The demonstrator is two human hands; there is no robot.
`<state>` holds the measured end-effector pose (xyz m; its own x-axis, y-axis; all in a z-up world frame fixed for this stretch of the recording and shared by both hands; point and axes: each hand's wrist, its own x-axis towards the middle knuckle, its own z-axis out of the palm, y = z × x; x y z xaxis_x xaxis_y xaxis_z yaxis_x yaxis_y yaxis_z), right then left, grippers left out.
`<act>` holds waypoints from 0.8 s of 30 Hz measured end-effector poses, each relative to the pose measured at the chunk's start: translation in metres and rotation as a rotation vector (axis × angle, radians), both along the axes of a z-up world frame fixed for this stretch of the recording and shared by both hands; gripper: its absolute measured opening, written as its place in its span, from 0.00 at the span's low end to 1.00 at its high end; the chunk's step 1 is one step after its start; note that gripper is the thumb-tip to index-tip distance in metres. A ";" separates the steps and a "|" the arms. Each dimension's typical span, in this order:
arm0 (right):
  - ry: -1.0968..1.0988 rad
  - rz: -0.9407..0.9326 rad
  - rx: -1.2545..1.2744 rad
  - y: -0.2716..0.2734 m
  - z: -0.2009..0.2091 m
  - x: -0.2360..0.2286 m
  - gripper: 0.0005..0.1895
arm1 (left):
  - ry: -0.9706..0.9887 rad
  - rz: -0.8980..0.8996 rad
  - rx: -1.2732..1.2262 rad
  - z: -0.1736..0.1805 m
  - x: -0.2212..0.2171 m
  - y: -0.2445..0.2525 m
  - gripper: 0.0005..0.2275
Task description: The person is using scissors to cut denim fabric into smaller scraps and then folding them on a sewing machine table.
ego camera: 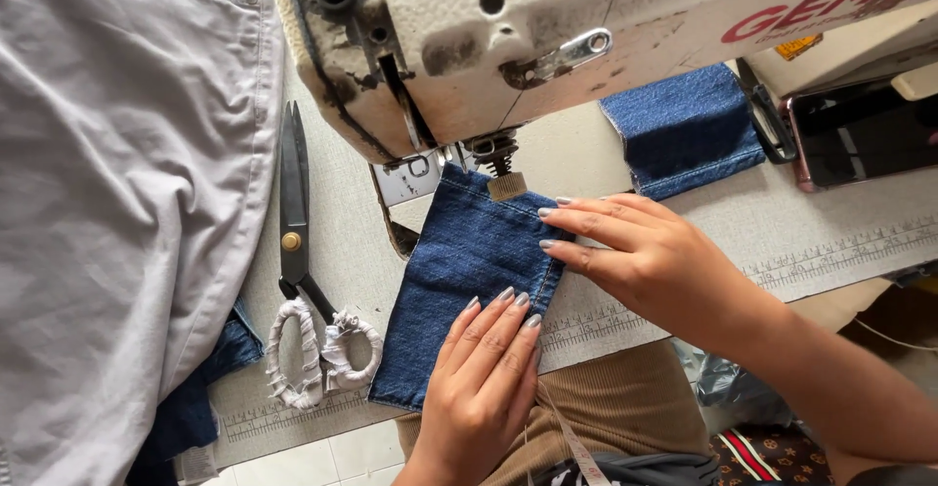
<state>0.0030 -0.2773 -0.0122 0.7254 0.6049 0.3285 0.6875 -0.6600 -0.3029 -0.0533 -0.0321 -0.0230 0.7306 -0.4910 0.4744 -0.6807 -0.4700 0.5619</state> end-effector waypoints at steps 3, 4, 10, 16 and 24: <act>0.004 0.033 0.023 -0.001 -0.002 0.006 0.13 | 0.004 -0.010 -0.013 0.000 0.001 0.001 0.09; 0.006 0.034 0.023 -0.003 -0.003 0.007 0.13 | 0.006 -0.008 -0.013 0.000 0.002 0.001 0.09; 0.007 0.088 0.002 -0.008 -0.004 0.013 0.13 | 0.058 -0.037 -0.061 0.000 0.003 0.005 0.09; -0.009 0.091 0.026 -0.009 -0.003 0.016 0.10 | 0.041 -0.036 -0.041 0.000 0.001 0.003 0.09; -0.127 0.068 -0.038 -0.008 -0.007 0.016 0.11 | -0.094 -0.022 0.070 -0.007 -0.003 0.002 0.09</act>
